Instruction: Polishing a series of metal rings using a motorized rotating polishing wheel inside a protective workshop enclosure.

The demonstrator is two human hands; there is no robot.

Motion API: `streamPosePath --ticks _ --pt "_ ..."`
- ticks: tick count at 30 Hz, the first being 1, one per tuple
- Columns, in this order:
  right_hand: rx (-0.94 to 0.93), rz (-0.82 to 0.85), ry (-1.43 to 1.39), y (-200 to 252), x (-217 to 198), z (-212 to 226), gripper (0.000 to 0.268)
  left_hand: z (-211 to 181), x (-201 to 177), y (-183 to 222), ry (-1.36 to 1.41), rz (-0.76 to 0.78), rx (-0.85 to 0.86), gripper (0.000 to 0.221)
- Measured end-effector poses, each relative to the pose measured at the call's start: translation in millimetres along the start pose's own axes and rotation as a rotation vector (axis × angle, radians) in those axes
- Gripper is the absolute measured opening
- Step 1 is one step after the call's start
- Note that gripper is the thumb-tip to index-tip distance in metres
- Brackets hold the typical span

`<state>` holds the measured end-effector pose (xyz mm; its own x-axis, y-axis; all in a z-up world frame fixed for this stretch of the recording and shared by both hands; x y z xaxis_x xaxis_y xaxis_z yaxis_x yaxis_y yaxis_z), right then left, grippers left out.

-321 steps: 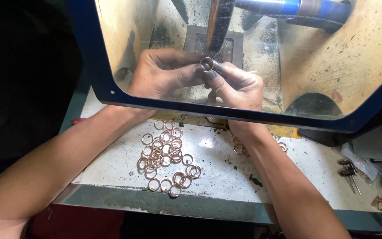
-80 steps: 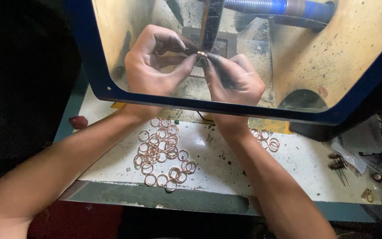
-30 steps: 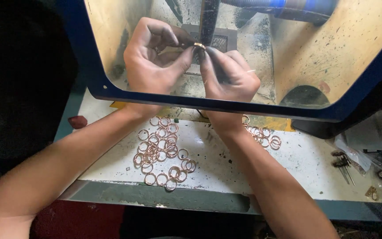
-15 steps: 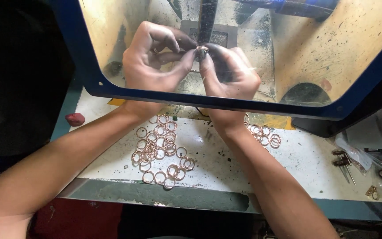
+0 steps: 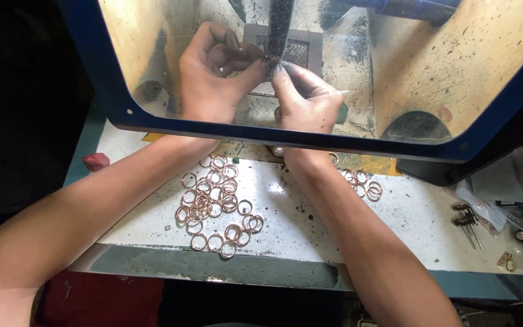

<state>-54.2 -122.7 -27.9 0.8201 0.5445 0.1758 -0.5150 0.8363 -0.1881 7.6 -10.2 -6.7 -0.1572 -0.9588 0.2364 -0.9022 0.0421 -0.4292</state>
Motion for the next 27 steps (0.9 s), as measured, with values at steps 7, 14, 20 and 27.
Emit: streamPosePath --ticks 7,14,20,27 --pt "0.231 0.031 -0.038 0 3 7 0.028 10 -1 -6 0.145 -0.015 -0.125 0.040" --pt "0.238 0.007 -0.079 3 4 8 0.038 3 0 -6 0.111 0.024 -0.062 0.039" --pt "0.263 0.015 -0.146 3 5 4 0.036 7 -2 -7 0.110 0.036 -0.009 0.041" --pt "0.250 0.036 -0.123 4 6 7 0.035 8 -1 -8 0.093 0.017 0.006 0.039"
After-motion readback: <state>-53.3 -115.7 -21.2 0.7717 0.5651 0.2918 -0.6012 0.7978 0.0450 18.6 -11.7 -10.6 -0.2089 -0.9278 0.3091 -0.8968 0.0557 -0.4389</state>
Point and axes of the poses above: each hand's wrist, its own y-axis away from the middle knuckle, its own x-axis out of the palm, z = x × y, the point moved 1 cm from there along -y, towards the middle knuckle, and after that the axes turned 14 degrees about -z, right-handed, at the moved point
